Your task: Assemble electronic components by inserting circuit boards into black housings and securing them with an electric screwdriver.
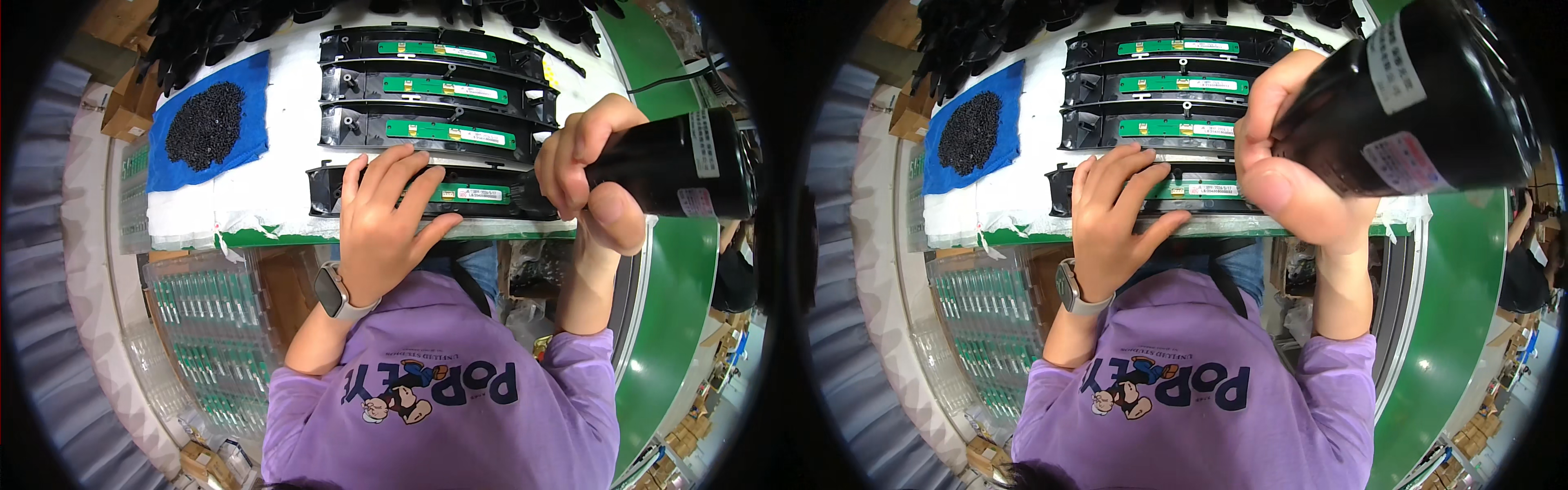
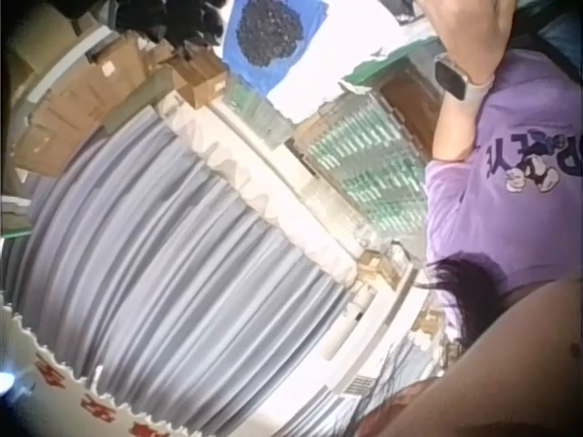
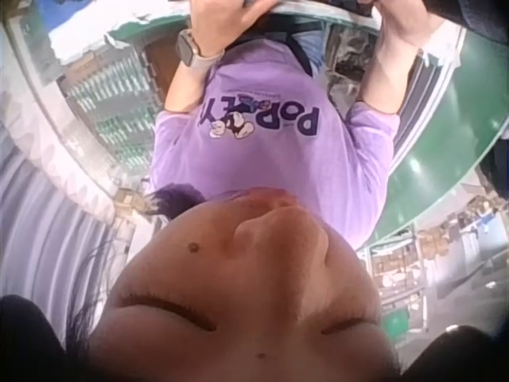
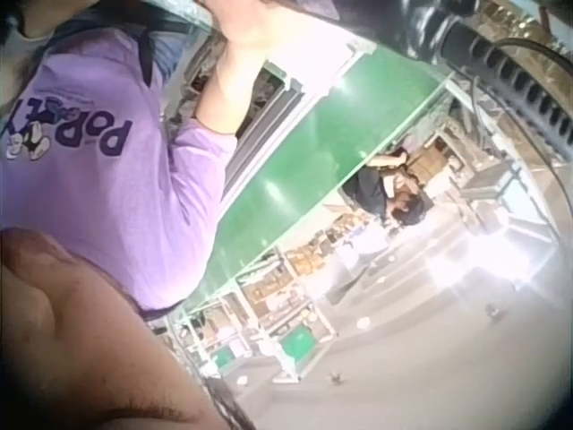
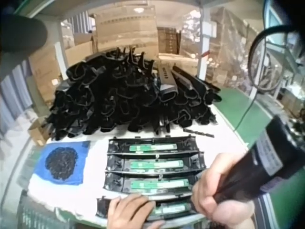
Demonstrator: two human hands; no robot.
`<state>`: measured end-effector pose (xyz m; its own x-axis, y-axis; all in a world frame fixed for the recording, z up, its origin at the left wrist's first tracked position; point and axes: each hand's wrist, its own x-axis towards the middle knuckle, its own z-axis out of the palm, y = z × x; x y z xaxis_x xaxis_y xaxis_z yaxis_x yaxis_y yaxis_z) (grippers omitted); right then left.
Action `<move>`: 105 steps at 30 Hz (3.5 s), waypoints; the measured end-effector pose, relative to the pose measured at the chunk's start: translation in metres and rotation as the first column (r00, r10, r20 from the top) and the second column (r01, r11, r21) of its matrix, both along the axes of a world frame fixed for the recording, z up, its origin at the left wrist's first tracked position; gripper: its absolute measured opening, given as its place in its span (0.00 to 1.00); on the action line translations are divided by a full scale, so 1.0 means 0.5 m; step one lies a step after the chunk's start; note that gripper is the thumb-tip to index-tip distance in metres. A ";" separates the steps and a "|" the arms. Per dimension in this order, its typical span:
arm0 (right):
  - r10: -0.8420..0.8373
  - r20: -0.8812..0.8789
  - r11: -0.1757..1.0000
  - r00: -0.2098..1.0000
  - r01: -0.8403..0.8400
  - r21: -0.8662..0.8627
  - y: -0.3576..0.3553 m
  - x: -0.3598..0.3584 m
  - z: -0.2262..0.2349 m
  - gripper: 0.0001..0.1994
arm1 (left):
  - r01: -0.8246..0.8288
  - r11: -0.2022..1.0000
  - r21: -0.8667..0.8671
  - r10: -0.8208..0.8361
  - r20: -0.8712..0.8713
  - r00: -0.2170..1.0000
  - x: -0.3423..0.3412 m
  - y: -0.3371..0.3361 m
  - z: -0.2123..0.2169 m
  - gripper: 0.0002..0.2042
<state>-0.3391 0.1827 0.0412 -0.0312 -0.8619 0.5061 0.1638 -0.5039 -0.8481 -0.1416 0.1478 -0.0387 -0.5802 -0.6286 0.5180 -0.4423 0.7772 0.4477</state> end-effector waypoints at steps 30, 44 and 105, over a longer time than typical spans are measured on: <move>-0.419 -0.896 0.768 0.148 0.583 -0.264 -0.084 -0.147 -0.046 0.21 | 0.668 -0.249 0.701 0.250 -0.620 0.744 0.049 0.054 0.006 0.21; 0.509 -0.672 0.732 0.537 0.140 0.667 -0.134 -0.129 -0.010 0.31 | 0.766 -0.218 0.604 0.488 -0.612 0.622 -0.016 0.028 0.019 0.15; -0.576 -0.787 0.691 0.221 0.646 -0.324 -0.463 -0.039 0.305 0.37 | 0.185 0.983 0.002 -0.173 -0.342 0.924 -0.002 -0.210 0.044 0.05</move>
<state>-0.3587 -0.0485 0.1939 -0.1943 -0.7985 0.5697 -0.9087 -0.0722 -0.4111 -0.1423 0.0430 -0.0168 -0.4783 -0.5513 0.6836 -0.1145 0.8109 0.5739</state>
